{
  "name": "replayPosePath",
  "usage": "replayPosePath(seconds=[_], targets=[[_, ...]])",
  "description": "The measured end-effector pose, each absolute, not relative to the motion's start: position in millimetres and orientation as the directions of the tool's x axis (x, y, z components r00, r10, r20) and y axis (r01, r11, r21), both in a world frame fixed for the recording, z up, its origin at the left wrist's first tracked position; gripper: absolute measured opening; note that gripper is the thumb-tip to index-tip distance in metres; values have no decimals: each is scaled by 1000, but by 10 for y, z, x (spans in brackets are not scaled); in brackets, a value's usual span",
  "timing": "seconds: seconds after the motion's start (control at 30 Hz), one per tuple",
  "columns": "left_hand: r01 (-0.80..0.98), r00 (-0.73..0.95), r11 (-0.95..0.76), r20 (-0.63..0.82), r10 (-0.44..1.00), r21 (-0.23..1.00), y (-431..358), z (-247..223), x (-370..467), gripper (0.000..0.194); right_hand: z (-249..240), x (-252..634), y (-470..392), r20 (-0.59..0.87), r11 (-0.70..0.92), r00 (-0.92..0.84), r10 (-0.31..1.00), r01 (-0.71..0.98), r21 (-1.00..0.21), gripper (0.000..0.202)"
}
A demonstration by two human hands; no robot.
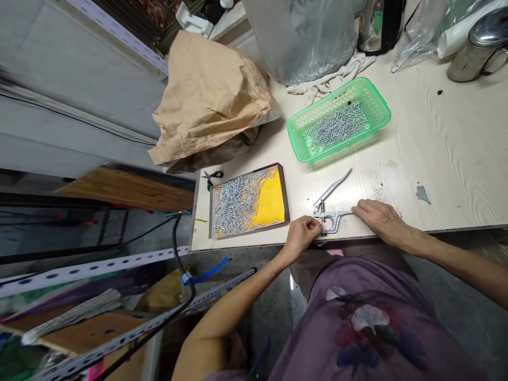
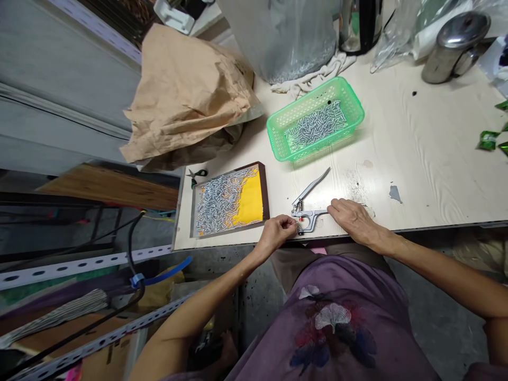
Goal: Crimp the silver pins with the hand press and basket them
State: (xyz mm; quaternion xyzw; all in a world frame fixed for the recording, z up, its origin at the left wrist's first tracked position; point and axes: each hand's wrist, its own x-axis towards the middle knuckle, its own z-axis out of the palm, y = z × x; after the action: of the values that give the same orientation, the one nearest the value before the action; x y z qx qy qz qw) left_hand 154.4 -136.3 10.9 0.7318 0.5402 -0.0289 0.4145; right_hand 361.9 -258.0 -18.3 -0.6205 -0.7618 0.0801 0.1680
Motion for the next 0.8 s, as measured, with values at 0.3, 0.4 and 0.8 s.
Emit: replayPosePath(seconds=[0.3, 0.4, 0.8], targets=[[843, 398, -3, -620, 676, 538, -1368, 58, 1572, 10, -192, 3599, -2584, 180, 221, -176, 968, 936, -273, 28], [818, 321, 195, -711, 625, 541, -1412, 21, 1590, 16, -196, 3580, -2581, 199, 216, -167, 966, 942, -256, 27], [798, 398, -79, -424, 813, 598, -1473, 44, 1514, 16, -201, 3641, -2575, 261, 240, -162, 952, 923, -300, 26]])
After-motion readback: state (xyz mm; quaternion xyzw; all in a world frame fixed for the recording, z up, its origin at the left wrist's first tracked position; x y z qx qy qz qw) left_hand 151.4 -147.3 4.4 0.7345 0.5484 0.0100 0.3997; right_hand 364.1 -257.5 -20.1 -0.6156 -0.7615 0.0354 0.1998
